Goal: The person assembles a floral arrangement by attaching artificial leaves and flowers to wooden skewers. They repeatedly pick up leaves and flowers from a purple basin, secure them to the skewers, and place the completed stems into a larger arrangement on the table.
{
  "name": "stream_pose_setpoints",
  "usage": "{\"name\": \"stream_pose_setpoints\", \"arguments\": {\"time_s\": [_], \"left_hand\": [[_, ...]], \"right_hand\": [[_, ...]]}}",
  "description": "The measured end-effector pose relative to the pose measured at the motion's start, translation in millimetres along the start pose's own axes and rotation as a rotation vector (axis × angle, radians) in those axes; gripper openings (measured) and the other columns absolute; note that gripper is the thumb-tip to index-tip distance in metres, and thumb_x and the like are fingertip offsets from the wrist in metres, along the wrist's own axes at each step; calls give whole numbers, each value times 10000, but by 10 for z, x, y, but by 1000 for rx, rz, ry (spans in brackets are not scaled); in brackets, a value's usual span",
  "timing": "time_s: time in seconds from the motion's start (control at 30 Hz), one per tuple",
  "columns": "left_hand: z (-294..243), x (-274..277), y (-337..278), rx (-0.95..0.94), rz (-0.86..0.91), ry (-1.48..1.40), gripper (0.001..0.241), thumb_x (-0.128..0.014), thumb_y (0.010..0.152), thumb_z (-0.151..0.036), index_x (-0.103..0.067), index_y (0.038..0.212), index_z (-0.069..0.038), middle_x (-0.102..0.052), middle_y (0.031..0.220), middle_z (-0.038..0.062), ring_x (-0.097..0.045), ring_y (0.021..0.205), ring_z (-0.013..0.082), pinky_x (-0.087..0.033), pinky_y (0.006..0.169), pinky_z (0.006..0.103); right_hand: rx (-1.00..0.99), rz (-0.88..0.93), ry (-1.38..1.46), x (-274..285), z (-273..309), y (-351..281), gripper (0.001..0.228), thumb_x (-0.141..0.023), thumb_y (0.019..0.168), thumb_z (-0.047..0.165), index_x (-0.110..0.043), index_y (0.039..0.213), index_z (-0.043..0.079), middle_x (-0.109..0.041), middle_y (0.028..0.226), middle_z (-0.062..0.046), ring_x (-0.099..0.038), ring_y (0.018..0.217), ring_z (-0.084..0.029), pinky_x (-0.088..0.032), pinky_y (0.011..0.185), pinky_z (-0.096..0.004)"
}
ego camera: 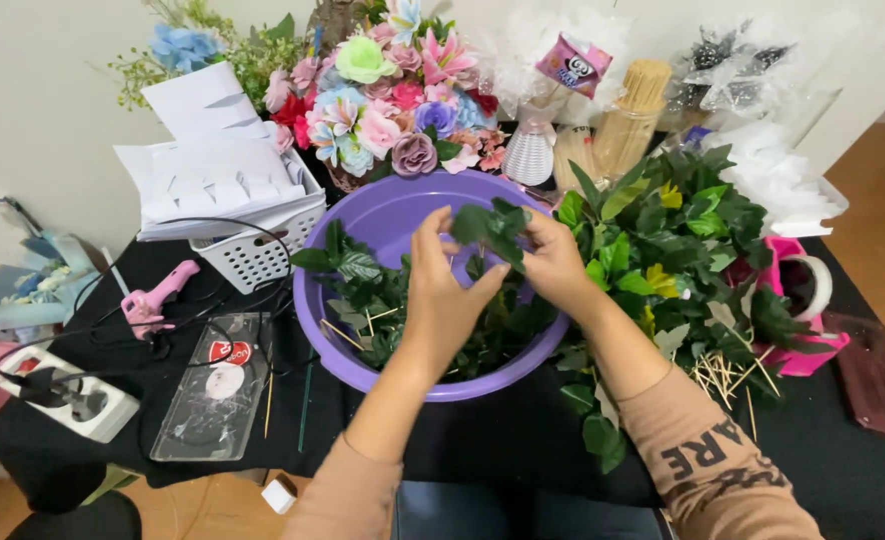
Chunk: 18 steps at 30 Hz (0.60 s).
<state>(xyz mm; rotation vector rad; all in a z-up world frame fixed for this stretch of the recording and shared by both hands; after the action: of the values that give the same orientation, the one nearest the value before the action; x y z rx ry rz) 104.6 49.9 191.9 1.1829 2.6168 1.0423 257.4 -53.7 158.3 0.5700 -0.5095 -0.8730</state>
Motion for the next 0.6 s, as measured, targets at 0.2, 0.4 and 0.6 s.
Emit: {"name": "stream_pose_setpoints", "arguments": {"time_s": [0.2,0.4,0.6], "left_hand": [[844,-455,457,373,261,-497,547,-911,779,-283,-697,1242,-82,-710,1081,54,-711,866,132,-623,724,287],[347,-301,371,467,344,-517,843,-312,977,-734,-621,1413,-82,-637,1316,83,-650,1016,166,-554,831,295],[979,-412,396,323,119,-421,191,-828,872,-143,-794,1032,-44,-674,876,11,-704,671,117,-580,594,202]], "right_hand": [[80,-96,-32,108,-251,87,149,-824,880,79,-741,1004,78,-748,895,-21,-643,899,-112,-534,899,-349],[68,-88,-115,131,-270,90,101,-818,887,141,-740,950,136,-724,802,3,-654,821,-98,-531,837,-301],[146,-53,-201,133,-377,81,135,-790,866,54,-738,984,93,-736,880,-78,-709,867,-225,-551,870,-402]]}}
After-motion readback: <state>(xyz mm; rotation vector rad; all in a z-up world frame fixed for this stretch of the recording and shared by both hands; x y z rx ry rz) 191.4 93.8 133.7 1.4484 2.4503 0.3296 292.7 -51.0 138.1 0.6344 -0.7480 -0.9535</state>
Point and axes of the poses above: each hand's wrist, its own y-axis towards the middle knuckle, its own x-axis out of the back of the hand, z = x × y, the point moved 4 cm from there along y, towards the middle knuckle
